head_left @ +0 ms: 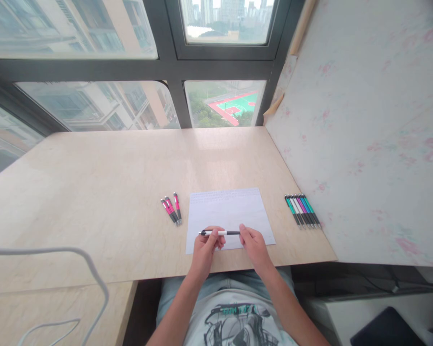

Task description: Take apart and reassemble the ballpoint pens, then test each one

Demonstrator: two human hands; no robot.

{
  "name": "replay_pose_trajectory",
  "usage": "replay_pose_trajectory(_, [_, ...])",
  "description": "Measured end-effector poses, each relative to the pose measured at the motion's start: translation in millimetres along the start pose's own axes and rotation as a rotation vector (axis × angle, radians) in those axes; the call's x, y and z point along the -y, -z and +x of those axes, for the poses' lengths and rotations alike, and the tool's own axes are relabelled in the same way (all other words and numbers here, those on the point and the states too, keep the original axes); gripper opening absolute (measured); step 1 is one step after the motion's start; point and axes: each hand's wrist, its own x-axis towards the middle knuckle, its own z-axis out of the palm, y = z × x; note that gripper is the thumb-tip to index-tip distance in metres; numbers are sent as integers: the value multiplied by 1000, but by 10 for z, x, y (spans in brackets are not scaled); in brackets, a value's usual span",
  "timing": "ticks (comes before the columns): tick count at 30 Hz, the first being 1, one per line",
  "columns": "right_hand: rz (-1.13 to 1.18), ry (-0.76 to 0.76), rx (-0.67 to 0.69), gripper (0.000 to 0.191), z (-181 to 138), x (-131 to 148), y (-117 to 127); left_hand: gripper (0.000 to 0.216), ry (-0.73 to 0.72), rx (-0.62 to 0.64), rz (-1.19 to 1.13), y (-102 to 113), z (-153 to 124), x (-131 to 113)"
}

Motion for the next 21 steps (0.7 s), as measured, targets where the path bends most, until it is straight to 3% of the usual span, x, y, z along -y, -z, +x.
replay_pose_trajectory(6, [152,-147,61,57,-10,50,-7,31,-54,26,7,27,-27,15])
replay_pose_trajectory(9, [195,-140,90,54,-12,75,5,29,-56,21,-6,24,-32,25])
replay_pose_trajectory(13, [70,-25,78,51,-18,89,27,26,2,-33,-144,-32,-22,24])
replay_pose_trajectory(17, [-172,183,76,46,-23,112,65,23,105,-83,-295,-70,3,21])
replay_pose_trajectory(21, [-244,279,132,41,-11,136,108,24,150,-66,-310,-51,21,3])
